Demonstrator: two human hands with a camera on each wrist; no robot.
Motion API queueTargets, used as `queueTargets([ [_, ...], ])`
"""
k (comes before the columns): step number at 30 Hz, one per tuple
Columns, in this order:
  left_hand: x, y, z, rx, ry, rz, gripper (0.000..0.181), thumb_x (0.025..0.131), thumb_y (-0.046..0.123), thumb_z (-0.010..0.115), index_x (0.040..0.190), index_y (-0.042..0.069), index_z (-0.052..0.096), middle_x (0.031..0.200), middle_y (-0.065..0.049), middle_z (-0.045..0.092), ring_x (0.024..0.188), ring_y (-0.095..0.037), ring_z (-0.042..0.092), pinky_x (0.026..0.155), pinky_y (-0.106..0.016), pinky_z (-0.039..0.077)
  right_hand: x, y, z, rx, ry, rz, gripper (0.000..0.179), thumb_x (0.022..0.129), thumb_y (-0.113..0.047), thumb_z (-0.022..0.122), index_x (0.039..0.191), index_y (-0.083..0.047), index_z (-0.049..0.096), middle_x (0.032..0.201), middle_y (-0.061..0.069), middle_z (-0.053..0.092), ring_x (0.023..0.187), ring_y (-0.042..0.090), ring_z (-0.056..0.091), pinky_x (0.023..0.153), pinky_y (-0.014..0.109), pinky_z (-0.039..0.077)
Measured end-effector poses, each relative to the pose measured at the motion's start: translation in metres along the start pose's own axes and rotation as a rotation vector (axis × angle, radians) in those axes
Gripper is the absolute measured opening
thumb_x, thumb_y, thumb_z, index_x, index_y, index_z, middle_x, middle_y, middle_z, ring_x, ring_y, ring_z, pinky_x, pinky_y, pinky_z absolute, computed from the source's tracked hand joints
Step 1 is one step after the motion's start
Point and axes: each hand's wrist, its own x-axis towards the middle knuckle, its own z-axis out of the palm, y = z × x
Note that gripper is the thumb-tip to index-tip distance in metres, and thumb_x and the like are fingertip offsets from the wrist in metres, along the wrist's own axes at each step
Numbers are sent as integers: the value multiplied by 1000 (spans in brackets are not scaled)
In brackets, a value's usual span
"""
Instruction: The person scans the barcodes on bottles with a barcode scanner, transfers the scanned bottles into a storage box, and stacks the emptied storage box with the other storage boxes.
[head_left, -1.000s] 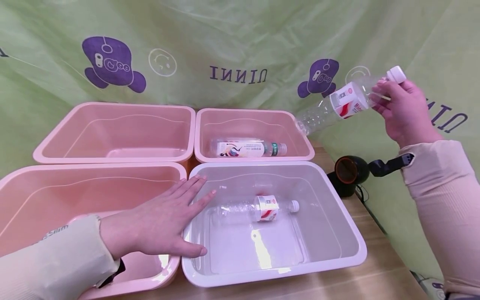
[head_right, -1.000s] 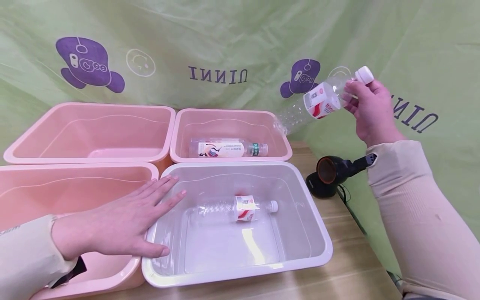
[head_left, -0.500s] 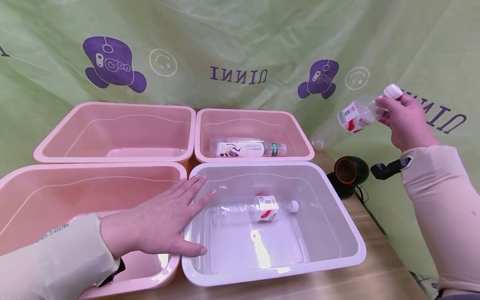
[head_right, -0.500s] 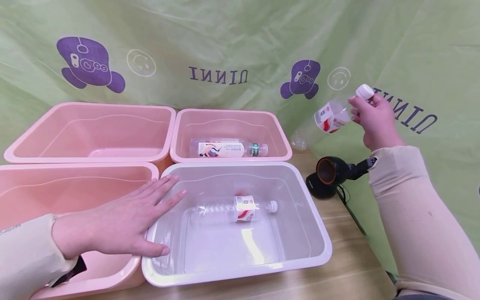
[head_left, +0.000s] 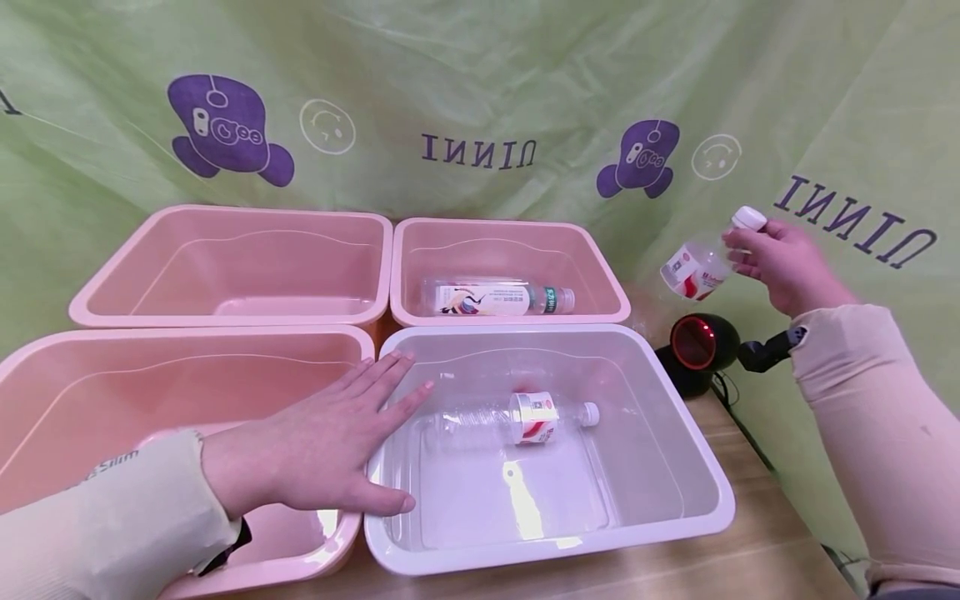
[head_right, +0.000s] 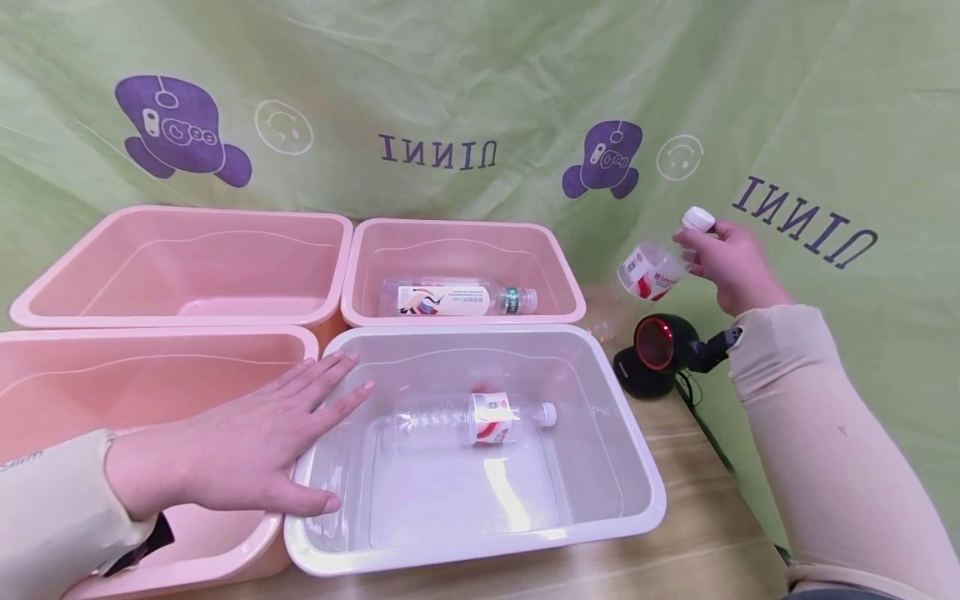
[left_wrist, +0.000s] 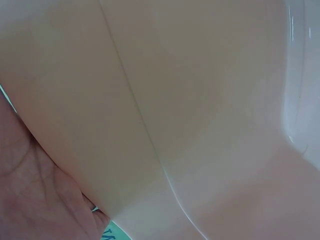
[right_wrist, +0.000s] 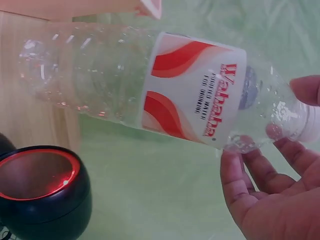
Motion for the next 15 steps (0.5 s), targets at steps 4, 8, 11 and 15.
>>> queueTargets([
  [4, 1, 0, 0, -1, 0, 0, 105, 89, 76, 57, 162, 5, 30, 167, -28, 15, 155, -42, 14, 122, -62, 17, 0, 6, -3, -116, -66, 43, 18, 104, -21, 64, 116, -14, 53, 96, -16, 64, 92, 3, 62, 81, 17, 54],
  [8, 1, -1, 1, -1, 1, 1, 105, 89, 75, 58, 162, 5, 31, 167, -28, 15, 155, -42, 14, 122, -61, 17, 1, 13, -6, -144, -131, 89, 13, 105, -18, 61, 114, -13, 52, 94, -15, 65, 89, 3, 65, 81, 19, 56],
  [11, 1, -1, 1, 2, 6, 3, 105, 89, 76, 57, 162, 4, 32, 167, -29, 16, 155, -42, 15, 121, -62, 17, 3, 18, -8, -104, -176, 129, 14, 105, -14, 59, 115, -9, 50, 93, -12, 66, 87, 4, 67, 80, 21, 57],
  [15, 1, -2, 1, 6, 8, 6, 106, 89, 77, 56, 162, 4, 32, 166, -29, 17, 154, -43, 16, 121, -63, 17, 4, 26, -11, -66, -233, 173, 4, 106, -9, 55, 110, -10, 53, 92, -8, 69, 86, 6, 68, 79, 22, 58],
])
